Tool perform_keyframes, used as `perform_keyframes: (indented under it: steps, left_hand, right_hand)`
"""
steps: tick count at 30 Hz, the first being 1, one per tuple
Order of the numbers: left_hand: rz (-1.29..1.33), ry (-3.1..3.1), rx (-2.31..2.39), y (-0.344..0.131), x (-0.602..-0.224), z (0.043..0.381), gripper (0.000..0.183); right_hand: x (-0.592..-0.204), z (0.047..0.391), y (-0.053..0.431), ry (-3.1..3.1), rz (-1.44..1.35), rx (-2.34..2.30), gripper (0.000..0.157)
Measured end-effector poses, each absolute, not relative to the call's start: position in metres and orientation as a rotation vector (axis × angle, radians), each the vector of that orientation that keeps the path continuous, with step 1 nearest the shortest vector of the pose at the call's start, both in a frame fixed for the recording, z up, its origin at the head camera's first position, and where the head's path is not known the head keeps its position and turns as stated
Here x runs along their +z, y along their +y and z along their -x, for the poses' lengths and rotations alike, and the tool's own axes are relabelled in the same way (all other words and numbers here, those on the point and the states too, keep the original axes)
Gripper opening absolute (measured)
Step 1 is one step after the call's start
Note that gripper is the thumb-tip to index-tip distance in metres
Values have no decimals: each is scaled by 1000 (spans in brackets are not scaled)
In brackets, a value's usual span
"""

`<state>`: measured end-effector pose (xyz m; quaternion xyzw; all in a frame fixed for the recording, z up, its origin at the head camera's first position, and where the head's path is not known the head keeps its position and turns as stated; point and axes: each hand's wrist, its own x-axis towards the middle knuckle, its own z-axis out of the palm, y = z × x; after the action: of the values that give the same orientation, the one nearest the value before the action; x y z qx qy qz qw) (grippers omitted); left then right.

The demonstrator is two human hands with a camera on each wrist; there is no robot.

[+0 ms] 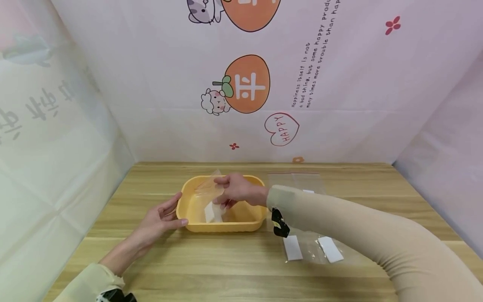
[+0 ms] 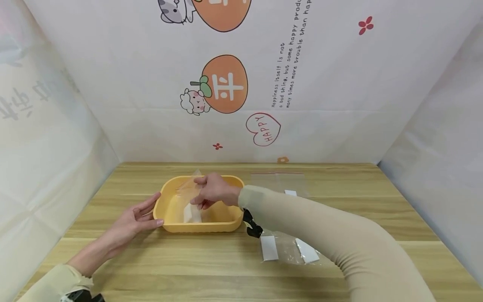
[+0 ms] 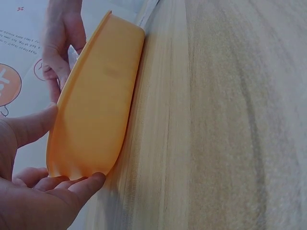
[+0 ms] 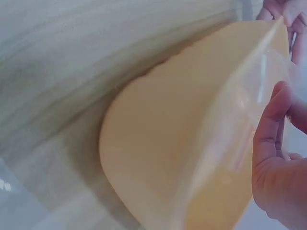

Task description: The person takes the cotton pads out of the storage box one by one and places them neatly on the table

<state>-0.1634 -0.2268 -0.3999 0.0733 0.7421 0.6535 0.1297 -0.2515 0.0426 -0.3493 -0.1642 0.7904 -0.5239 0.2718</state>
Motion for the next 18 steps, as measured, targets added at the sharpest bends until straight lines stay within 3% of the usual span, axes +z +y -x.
perform_keyframes:
  steps: [18]
  left_hand:
    - [-193,2153,1901,-227,-399,161,95]
  right_hand:
    - [-288,258,80,2172,443,-1345,83]
